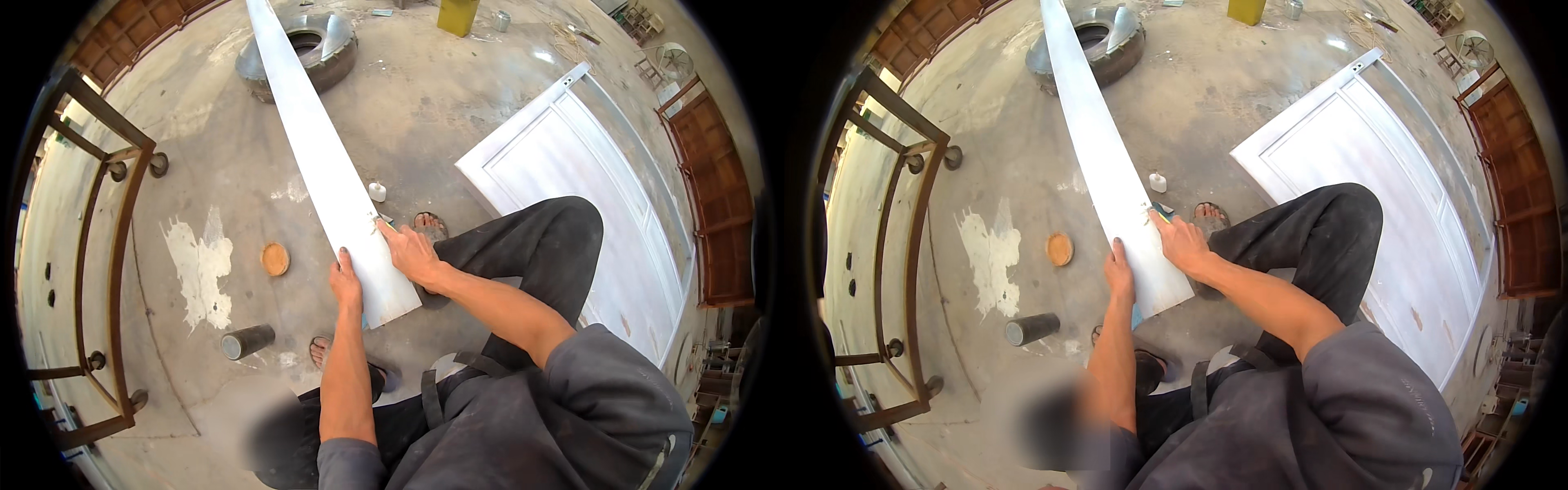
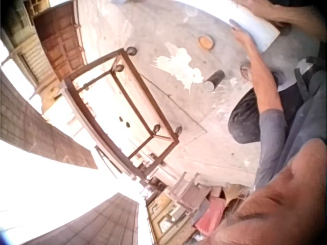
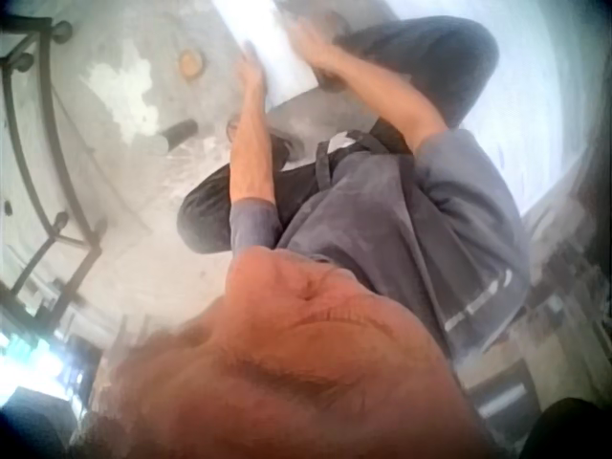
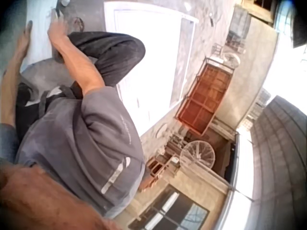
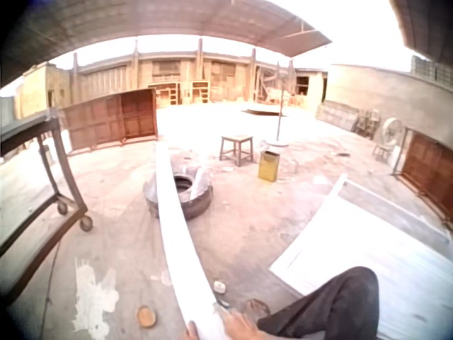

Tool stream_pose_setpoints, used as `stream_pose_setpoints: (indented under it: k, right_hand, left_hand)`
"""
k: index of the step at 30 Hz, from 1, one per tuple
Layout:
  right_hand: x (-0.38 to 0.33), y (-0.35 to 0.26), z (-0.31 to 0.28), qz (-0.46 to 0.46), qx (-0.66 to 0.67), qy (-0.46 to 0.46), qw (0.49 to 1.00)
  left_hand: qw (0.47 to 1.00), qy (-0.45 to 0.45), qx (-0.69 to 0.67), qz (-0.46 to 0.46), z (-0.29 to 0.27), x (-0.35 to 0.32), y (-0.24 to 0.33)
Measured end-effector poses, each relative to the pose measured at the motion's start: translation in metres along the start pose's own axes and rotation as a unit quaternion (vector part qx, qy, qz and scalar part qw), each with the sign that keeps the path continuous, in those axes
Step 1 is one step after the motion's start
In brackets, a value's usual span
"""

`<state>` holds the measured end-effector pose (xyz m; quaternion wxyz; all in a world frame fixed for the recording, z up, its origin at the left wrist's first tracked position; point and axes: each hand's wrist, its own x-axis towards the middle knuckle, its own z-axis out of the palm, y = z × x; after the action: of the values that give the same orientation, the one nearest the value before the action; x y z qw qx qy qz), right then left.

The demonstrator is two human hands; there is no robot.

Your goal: The person sits on the floor and applies a white adhesive from a bottle onto a long, curved white board. They then use a small yellow tool to spread the glue evenly along the surface of the board.

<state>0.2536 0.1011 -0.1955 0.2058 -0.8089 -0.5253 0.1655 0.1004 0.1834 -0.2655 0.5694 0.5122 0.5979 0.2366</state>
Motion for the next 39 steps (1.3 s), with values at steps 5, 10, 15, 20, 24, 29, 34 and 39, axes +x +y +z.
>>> stream_pose_setpoints:
  k: [5,10,15,20,24,29,34,39]
  right_hand:
    - [0.0,-0.001,-0.001,0.002,-0.007,-0.011,1.0]
    - [0.012,-0.003,0.006,-0.011,-0.007,0.006,1.0]
    - [0.013,0.003,0.003,-0.006,-0.018,0.005,1.0]
    - [0.021,-0.003,0.002,-0.007,-0.013,-0.008,1.0]
    - [0.019,-0.005,-0.003,0.008,-0.018,-0.02,1.0]
    - [0.037,0.001,-0.002,-0.009,-0.037,-0.016,0.999]
    - [0.03,-0.005,-0.004,-0.006,-0.024,-0.017,1.0]
    - [0.037,-0.005,-0.007,-0.006,-0.017,-0.016,1.0]
  left_hand:
    - [1.0,0.015,0.005,0.015,0.002,-0.001,0.001]
    - [1.0,0.009,-0.005,0.005,-0.002,0.004,-0.005]
    - [1.0,0.01,0.02,0.005,0.001,-0.008,0.012]
    - [1.0,0.013,-0.001,0.01,-0.001,-0.005,0.009]
    - [1.0,0.021,0.02,0.001,0.0,-0.006,0.011]
    - [1.0,0.011,0.007,0.009,0.001,-0.012,0.022]
    - [1.0,0.025,0.0,0.017,0.001,-0.008,0.014]
    - [1.0,0.008,-0.005,0.008,-0.002,-0.002,0.003]
